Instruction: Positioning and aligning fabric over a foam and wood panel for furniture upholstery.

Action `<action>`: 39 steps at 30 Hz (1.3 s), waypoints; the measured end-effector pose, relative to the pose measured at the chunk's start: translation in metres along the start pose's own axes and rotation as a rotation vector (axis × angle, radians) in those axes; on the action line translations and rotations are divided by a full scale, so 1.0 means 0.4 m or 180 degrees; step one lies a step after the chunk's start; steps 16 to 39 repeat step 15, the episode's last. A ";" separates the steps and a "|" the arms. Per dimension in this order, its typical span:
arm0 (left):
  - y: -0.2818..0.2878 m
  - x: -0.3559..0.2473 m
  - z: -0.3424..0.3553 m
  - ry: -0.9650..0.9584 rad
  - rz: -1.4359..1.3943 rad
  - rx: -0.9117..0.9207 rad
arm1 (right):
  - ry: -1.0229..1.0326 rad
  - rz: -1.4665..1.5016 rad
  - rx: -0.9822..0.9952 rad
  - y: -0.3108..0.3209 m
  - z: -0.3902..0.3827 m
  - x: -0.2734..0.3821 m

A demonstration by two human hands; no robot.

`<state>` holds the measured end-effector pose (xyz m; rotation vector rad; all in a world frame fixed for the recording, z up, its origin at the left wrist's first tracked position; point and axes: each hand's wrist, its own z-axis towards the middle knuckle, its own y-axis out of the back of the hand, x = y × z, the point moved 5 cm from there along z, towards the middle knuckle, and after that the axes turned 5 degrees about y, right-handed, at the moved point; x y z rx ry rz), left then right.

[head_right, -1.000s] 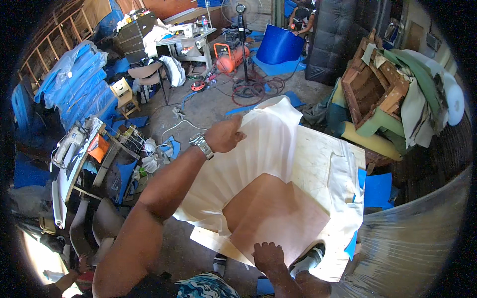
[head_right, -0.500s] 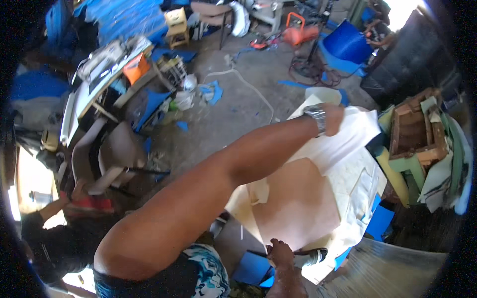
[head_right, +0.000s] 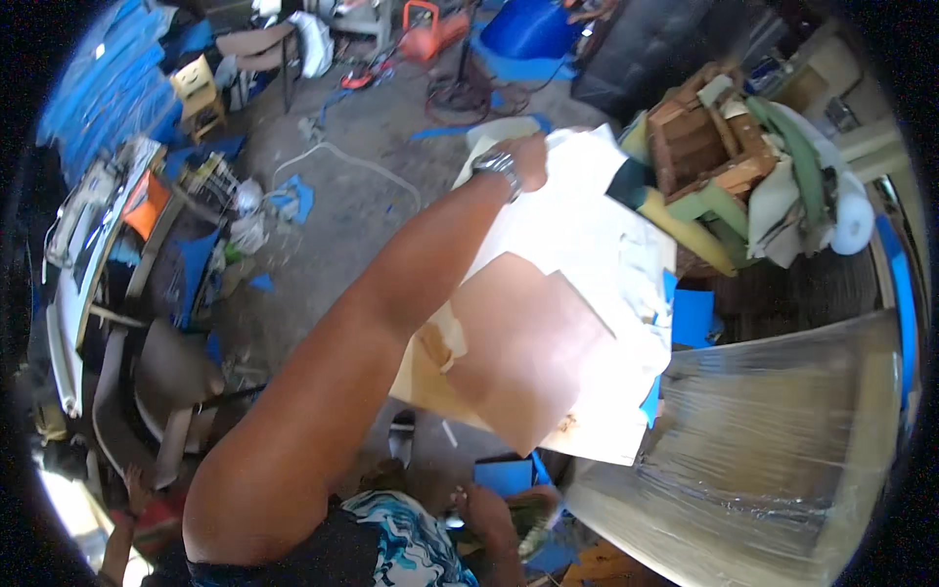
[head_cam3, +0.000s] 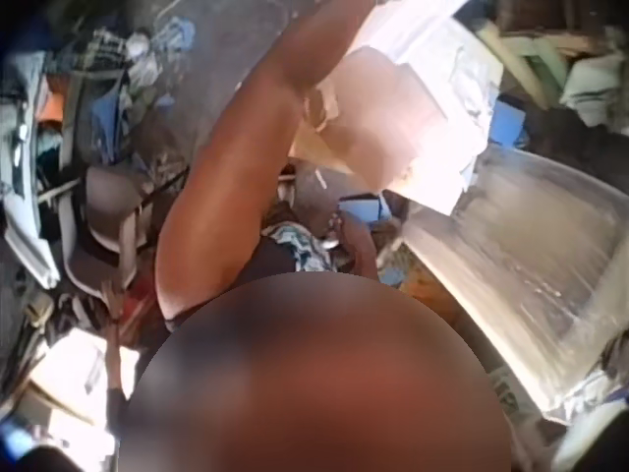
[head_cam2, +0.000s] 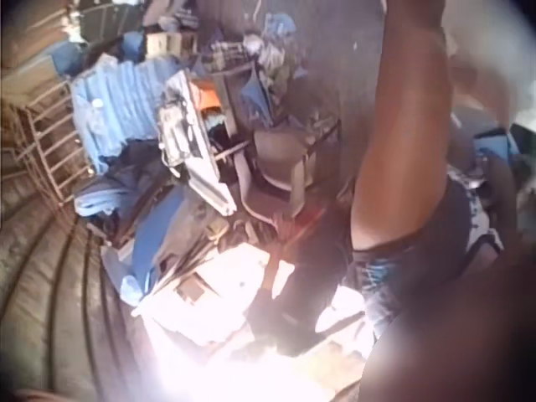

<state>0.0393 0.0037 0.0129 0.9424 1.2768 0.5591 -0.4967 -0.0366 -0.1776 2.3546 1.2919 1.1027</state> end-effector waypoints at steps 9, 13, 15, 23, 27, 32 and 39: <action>0.143 0.205 -0.030 0.0260 -0.1210 0.0216 | 0.0242 -0.0619 0.0434 -0.255 0.128 -0.284; 0.159 0.546 -0.268 0.0388 -0.0801 -0.0372 | 0.0130 -0.0100 0.0808 -0.329 0.174 -0.367; 0.091 0.660 -0.376 0.0333 -0.0113 -0.0498 | -0.0020 0.0011 0.0899 -0.357 0.195 -0.340; 0.091 0.660 -0.376 0.0333 -0.0113 -0.0498 | -0.0020 0.0011 0.0899 -0.357 0.195 -0.340; 0.091 0.660 -0.376 0.0333 -0.0113 -0.0498 | -0.0020 0.0011 0.0899 -0.357 0.195 -0.340; 0.091 0.660 -0.376 0.0333 -0.0113 -0.0498 | -0.0020 0.0011 0.0899 -0.357 0.195 -0.340; 0.091 0.660 -0.376 0.0333 -0.0113 -0.0498 | -0.0020 0.0011 0.0899 -0.357 0.195 -0.340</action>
